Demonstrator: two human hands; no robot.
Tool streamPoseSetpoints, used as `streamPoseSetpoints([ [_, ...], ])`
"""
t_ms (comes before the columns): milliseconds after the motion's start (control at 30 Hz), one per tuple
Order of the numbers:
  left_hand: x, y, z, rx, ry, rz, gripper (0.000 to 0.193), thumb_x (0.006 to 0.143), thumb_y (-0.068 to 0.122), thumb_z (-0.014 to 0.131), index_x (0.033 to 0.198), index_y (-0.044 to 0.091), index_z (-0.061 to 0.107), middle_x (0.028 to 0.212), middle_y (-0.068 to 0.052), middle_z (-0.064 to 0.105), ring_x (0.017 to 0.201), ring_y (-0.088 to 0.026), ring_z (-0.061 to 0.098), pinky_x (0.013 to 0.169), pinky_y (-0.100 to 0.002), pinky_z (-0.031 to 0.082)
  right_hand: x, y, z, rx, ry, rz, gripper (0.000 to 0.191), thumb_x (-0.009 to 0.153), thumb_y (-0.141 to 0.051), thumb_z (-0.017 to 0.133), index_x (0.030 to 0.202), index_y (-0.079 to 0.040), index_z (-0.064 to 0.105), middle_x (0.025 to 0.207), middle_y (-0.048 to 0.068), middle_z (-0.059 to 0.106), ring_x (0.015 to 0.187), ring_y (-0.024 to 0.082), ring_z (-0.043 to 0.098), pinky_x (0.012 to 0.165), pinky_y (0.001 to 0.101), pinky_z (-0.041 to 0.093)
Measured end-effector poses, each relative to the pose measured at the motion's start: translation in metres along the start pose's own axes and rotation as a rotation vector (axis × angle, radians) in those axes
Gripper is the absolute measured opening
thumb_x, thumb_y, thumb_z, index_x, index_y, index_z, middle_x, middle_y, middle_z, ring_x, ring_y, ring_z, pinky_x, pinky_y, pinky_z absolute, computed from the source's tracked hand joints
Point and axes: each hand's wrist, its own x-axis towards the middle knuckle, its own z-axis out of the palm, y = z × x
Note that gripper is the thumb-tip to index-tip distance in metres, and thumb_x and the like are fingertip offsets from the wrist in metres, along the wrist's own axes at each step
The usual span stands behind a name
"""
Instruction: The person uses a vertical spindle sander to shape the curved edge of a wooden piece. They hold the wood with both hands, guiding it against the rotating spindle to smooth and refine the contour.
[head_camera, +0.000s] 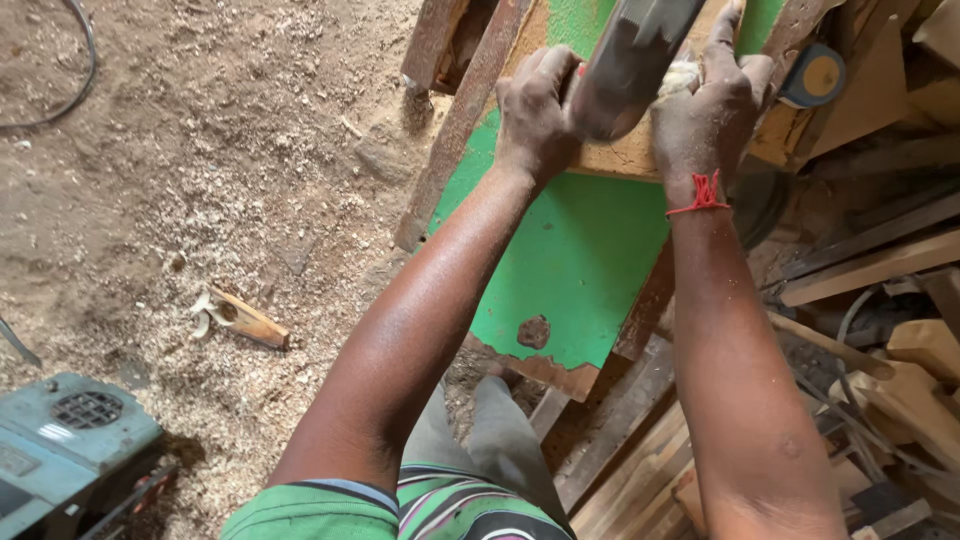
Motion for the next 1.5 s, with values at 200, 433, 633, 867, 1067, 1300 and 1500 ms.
streamPoseSetpoints([
  [200, 0.000, 0.011, -0.006, -0.050, 0.024, 0.009, 0.011, 0.098, 0.018, 0.060, 0.092, 0.010, 0.063, 0.089, -0.007, 0.066, 0.088, -0.027, 0.066, 0.078, -0.044, 0.047, -0.003, -0.003, -0.006, 0.024, -0.006, 0.017, 0.055, 0.109, -0.007, 0.058, 0.163, -0.013, 0.050, 0.100, 0.016, 0.049, 0.096, 0.030, 0.058, 0.091, 0.0408, 0.053],
  [433, 0.001, 0.018, -0.009, -0.063, 0.019, 0.027, 0.010, 0.096, 0.017, 0.062, 0.090, 0.010, 0.064, 0.089, -0.008, 0.066, 0.091, -0.029, 0.064, 0.081, -0.045, 0.044, -0.002, -0.002, -0.006, -0.049, 0.064, -0.026, 0.054, 0.100, -0.004, 0.061, 0.152, -0.016, 0.059, 0.097, 0.017, 0.056, 0.089, 0.033, 0.059, 0.082, 0.0419, 0.053],
  [633, 0.002, 0.018, -0.008, -0.051, -0.037, -0.023, 0.010, 0.098, 0.019, 0.062, 0.093, 0.010, 0.064, 0.089, -0.007, 0.065, 0.089, -0.027, 0.064, 0.084, -0.044, 0.042, 0.000, 0.004, 0.000, -0.028, 0.071, 0.087, 0.028, 0.106, -0.009, 0.061, 0.131, -0.015, 0.074, 0.096, 0.014, 0.059, 0.089, 0.029, 0.062, 0.082, 0.0424, 0.052],
  [867, 0.003, 0.021, -0.009, -0.057, -0.046, -0.025, 0.008, 0.097, 0.019, 0.063, 0.094, 0.012, 0.065, 0.092, -0.006, 0.066, 0.094, -0.025, 0.064, 0.084, -0.042, 0.042, -0.003, 0.007, -0.003, 0.007, 0.109, 0.010, 0.030, 0.108, -0.012, 0.059, 0.135, -0.010, 0.074, 0.093, 0.016, 0.057, 0.086, 0.031, 0.062, 0.078, 0.0413, 0.051],
  [1067, 0.004, 0.017, -0.007, -0.056, -0.033, 0.000, 0.008, 0.097, 0.017, 0.063, 0.092, 0.011, 0.064, 0.090, -0.006, 0.066, 0.093, -0.026, 0.064, 0.084, -0.042, 0.042, -0.005, 0.013, 0.003, -0.041, 0.114, -0.011, 0.040, 0.098, -0.016, 0.071, 0.138, -0.009, 0.067, 0.093, 0.016, 0.055, 0.087, 0.031, 0.059, 0.078, 0.0414, 0.051],
  [1300, 0.001, 0.012, -0.009, -0.068, -0.043, 0.058, 0.011, 0.098, 0.017, 0.064, 0.092, 0.008, 0.062, 0.088, -0.009, 0.065, 0.088, -0.028, 0.065, 0.079, -0.043, 0.046, -0.012, 0.017, 0.003, -0.035, 0.084, -0.048, 0.061, 0.086, -0.020, 0.086, 0.141, -0.007, 0.060, 0.093, 0.015, 0.053, 0.087, 0.032, 0.055, 0.079, 0.0415, 0.051],
  [1500, -0.004, 0.011, -0.017, -0.067, -0.042, 0.081, 0.010, 0.097, 0.016, 0.065, 0.090, 0.008, 0.064, 0.088, -0.009, 0.067, 0.088, -0.029, 0.065, 0.078, -0.045, 0.045, -0.026, -0.001, 0.002, 0.005, 0.076, 0.111, 0.063, 0.100, 0.000, 0.066, 0.159, -0.018, 0.052, 0.100, 0.011, 0.052, 0.093, 0.026, 0.059, 0.091, 0.0387, 0.053],
])
